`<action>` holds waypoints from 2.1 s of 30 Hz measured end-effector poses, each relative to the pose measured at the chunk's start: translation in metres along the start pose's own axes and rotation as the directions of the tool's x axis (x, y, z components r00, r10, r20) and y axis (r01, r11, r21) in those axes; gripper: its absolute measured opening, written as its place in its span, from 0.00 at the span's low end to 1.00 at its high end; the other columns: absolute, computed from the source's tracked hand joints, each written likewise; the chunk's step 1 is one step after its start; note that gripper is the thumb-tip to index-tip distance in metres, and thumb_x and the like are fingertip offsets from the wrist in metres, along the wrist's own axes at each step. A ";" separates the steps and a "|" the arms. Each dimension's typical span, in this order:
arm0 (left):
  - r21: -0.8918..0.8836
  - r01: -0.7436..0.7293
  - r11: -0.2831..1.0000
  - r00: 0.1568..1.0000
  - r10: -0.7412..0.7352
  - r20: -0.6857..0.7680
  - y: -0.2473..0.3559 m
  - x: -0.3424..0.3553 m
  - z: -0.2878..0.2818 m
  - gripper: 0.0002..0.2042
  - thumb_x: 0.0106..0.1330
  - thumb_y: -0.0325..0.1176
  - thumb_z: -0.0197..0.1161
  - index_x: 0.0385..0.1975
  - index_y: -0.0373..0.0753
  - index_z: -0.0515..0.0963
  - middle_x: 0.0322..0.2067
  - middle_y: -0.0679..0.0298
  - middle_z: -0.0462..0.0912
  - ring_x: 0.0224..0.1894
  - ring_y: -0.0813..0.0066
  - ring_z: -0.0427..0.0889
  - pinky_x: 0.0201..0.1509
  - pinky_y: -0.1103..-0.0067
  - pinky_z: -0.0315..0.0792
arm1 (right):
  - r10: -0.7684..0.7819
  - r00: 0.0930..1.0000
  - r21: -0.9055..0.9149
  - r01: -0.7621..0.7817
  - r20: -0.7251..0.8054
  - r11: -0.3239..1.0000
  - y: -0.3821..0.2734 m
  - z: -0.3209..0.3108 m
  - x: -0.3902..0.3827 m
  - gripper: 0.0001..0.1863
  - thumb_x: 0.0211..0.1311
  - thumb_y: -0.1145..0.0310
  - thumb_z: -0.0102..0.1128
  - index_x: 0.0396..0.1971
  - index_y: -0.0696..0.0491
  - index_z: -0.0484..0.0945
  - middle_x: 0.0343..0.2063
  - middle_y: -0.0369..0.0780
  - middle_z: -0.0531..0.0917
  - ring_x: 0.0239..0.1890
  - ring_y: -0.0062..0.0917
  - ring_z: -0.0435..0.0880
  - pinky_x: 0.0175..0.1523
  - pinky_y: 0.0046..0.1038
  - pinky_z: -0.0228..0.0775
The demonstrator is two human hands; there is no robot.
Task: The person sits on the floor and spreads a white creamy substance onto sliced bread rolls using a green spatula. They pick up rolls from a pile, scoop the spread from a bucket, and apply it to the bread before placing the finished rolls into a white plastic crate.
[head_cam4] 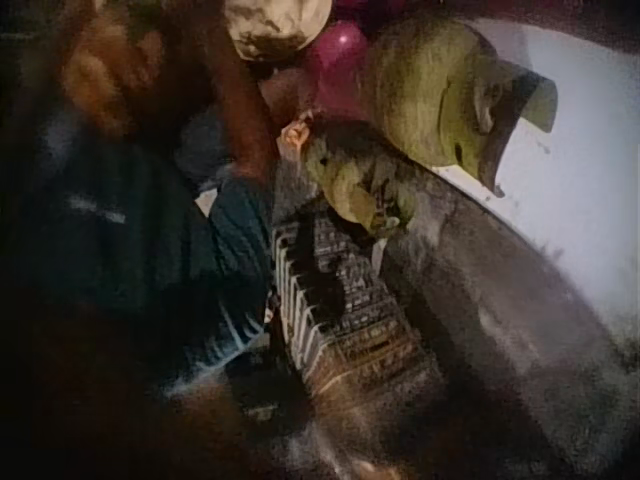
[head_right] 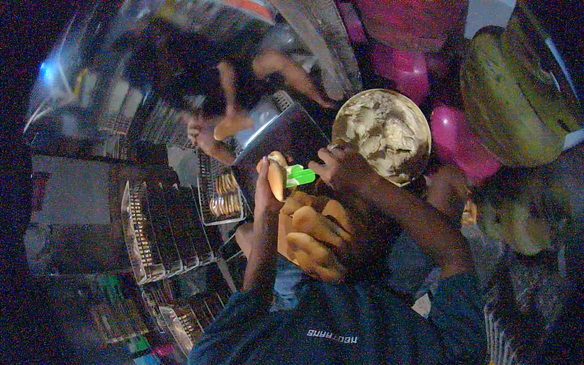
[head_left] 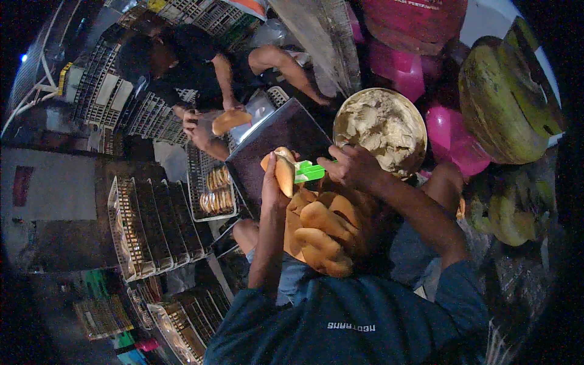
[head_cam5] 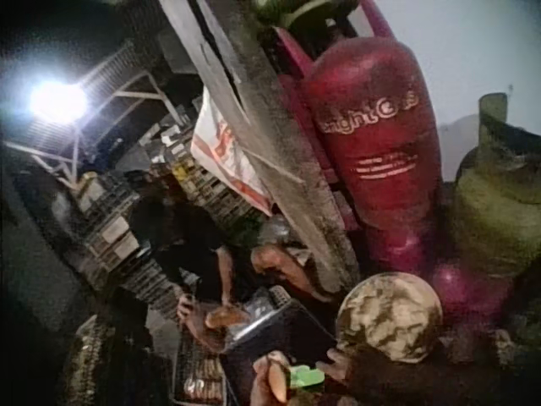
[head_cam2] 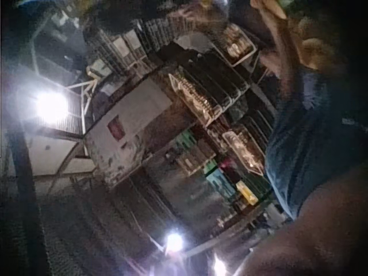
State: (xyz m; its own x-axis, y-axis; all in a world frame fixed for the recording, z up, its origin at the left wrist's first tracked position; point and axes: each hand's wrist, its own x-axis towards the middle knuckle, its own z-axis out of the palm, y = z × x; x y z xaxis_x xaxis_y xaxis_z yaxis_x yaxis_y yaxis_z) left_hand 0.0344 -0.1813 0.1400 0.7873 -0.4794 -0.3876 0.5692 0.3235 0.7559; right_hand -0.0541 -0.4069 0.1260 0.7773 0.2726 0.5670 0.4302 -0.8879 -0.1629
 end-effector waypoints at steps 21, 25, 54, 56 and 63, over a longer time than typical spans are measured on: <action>0.404 -0.475 0.782 0.879 0.402 0.255 -0.005 0.117 -0.254 0.23 0.61 0.38 0.61 0.57 0.43 0.68 0.51 0.58 0.77 0.53 0.55 0.78 0.60 0.61 0.72 | 0.338 0.934 0.079 -0.348 0.117 0.934 0.047 -0.016 -0.013 0.18 0.55 0.66 0.59 0.48 0.43 0.80 0.34 0.43 0.77 0.39 0.40 0.80 0.43 0.40 0.76; 0.913 0.051 -0.405 0.997 0.081 -0.020 -0.058 0.143 -0.160 0.28 0.64 0.55 0.56 0.59 0.42 0.70 0.58 0.54 0.73 0.56 0.48 0.76 0.60 0.57 0.70 | 0.423 0.901 0.045 -0.428 0.093 0.903 0.065 -0.016 -0.041 0.17 0.55 0.67 0.63 0.47 0.42 0.82 0.32 0.42 0.77 0.35 0.40 0.81 0.39 0.40 0.76; 0.970 -0.235 -0.064 0.913 0.328 0.243 -0.094 -0.138 -0.104 0.56 0.45 0.50 0.75 0.71 0.34 0.47 0.70 0.36 0.43 0.73 0.36 0.41 0.72 0.49 0.42 | 0.582 0.601 -0.074 -0.658 0.548 0.749 0.054 0.063 -0.039 0.13 0.53 0.73 0.53 0.35 0.67 0.78 0.28 0.58 0.82 0.33 0.49 0.86 0.42 0.47 0.77; 0.933 -0.189 -0.305 0.915 0.289 0.280 -0.097 -0.140 -0.099 0.56 0.48 0.51 0.72 0.72 0.33 0.44 0.71 0.36 0.40 0.74 0.37 0.38 0.72 0.47 0.39 | 0.696 0.484 -0.066 -0.795 0.531 0.603 0.041 0.060 -0.022 0.14 0.60 0.70 0.52 0.39 0.68 0.74 0.28 0.55 0.83 0.30 0.42 0.87 0.34 0.44 0.80; 0.691 0.016 -0.722 0.920 0.281 0.273 -0.123 -0.140 -0.106 0.47 0.59 0.50 0.61 0.71 0.31 0.44 0.72 0.38 0.37 0.75 0.39 0.35 0.70 0.43 0.35 | 0.679 0.341 0.596 -0.784 0.650 -0.176 0.040 0.081 -0.043 0.13 0.70 0.68 0.47 0.48 0.60 0.65 0.23 0.44 0.82 0.17 0.33 0.83 0.21 0.36 0.78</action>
State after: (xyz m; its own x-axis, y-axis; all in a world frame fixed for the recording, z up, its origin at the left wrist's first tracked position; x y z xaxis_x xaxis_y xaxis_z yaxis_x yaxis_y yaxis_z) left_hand -0.1208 -0.0679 0.0451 0.8198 -0.5726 -0.0001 -0.5624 -0.8053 -0.1876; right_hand -0.0330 -0.4244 0.0301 0.8558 -0.2695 -0.4416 -0.4113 0.1633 -0.8967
